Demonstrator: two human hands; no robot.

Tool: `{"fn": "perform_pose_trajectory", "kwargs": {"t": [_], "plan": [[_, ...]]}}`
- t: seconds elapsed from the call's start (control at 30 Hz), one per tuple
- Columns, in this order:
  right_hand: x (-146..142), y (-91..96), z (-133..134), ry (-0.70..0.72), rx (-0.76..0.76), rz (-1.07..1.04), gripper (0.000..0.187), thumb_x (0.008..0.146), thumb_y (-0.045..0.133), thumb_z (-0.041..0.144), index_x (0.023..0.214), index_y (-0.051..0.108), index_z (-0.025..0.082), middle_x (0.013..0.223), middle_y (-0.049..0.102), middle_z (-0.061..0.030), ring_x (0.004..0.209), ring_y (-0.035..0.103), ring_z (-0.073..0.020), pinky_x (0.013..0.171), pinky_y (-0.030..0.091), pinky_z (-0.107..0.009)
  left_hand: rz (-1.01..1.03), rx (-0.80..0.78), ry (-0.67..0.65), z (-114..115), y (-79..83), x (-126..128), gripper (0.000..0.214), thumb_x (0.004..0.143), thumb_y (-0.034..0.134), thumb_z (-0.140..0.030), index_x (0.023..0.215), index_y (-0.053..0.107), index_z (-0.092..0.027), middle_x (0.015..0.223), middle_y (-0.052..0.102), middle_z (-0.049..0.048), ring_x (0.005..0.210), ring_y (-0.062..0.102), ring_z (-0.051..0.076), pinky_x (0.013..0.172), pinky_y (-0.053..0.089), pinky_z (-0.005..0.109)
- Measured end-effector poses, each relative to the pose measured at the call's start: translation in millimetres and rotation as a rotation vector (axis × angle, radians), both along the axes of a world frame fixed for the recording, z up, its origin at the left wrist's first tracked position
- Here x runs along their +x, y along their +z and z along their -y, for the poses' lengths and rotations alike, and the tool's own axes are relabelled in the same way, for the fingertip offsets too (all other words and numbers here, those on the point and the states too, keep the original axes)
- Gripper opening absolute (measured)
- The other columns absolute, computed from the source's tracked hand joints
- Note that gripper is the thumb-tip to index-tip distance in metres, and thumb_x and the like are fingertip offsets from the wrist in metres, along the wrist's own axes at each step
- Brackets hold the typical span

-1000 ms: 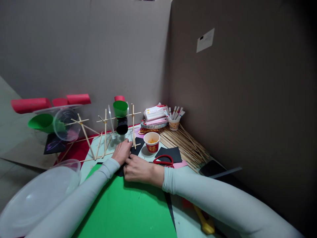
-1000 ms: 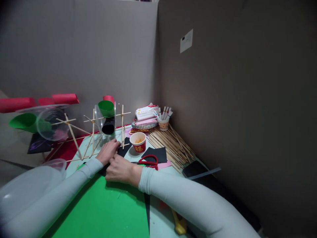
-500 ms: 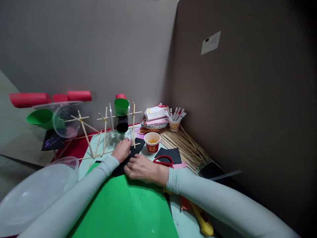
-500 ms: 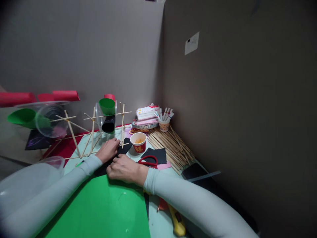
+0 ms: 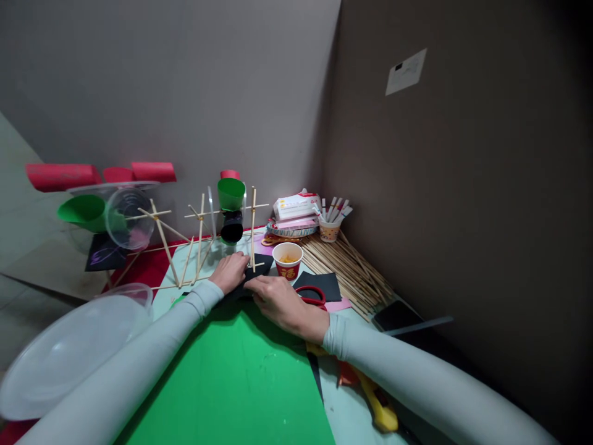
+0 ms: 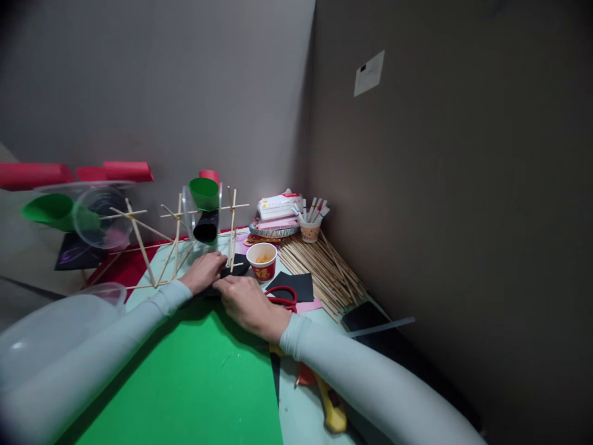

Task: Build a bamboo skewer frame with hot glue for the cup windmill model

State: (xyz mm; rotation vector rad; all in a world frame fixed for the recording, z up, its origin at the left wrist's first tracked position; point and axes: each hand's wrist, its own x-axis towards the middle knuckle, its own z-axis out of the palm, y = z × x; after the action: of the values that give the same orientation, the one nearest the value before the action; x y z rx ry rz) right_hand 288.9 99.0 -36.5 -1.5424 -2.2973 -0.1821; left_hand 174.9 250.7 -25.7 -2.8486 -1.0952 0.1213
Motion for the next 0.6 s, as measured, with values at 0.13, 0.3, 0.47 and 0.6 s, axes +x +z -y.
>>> {"fn": "perform_pose_trajectory", "kwargs": {"t": [0.13,0.3,0.47,0.6], "plan": [[-2,-3.6,13,0.051,-0.011,-0.062,0.022,0.095,0.052,0.002,0.111,0.064,0.012,0.104,0.074,-0.0078,0.086,0.068,-0.0146,0.069,0.045,-0.025,0.006,-0.013,-0.006,-1,1.4,-1,0.034,0.095,0.065,-0.040,0.119,0.063,-0.016,0.119,0.066,0.0085,0.105,0.066,0.022,0.092,0.058,0.043],[-11,2.4,41,0.148,-0.005,-0.028,0.012,0.098,0.054,0.011,0.096,0.064,0.015,0.087,0.070,-0.0040,0.069,0.059,-0.0144,0.056,0.035,-0.029,0.003,-0.018,-0.005,-2,0.4,-1,0.034,0.095,0.065,-0.040,0.120,0.063,-0.016,0.121,0.066,0.0087,0.107,0.066,0.022,0.092,0.058,0.044],[-37,22.6,76,0.427,0.102,0.094,0.015,0.100,0.052,0.018,0.089,0.063,0.018,0.079,0.065,-0.0007,0.068,0.053,-0.0166,0.058,0.037,-0.035,0.015,-0.026,0.008,-2,-3.2,0,0.034,0.095,0.065,-0.040,0.120,0.063,-0.016,0.121,0.066,0.0087,0.106,0.066,0.022,0.092,0.058,0.043],[-65,21.1,98,0.648,-0.007,0.109,0.013,0.097,0.059,0.020,0.084,0.063,0.022,0.082,0.069,0.0013,0.066,0.055,-0.0134,0.064,0.047,-0.029,0.040,-0.021,0.016,1,-3.8,-1,0.034,0.095,0.065,-0.040,0.120,0.064,-0.016,0.119,0.066,0.0085,0.105,0.066,0.022,0.091,0.059,0.043]]}}
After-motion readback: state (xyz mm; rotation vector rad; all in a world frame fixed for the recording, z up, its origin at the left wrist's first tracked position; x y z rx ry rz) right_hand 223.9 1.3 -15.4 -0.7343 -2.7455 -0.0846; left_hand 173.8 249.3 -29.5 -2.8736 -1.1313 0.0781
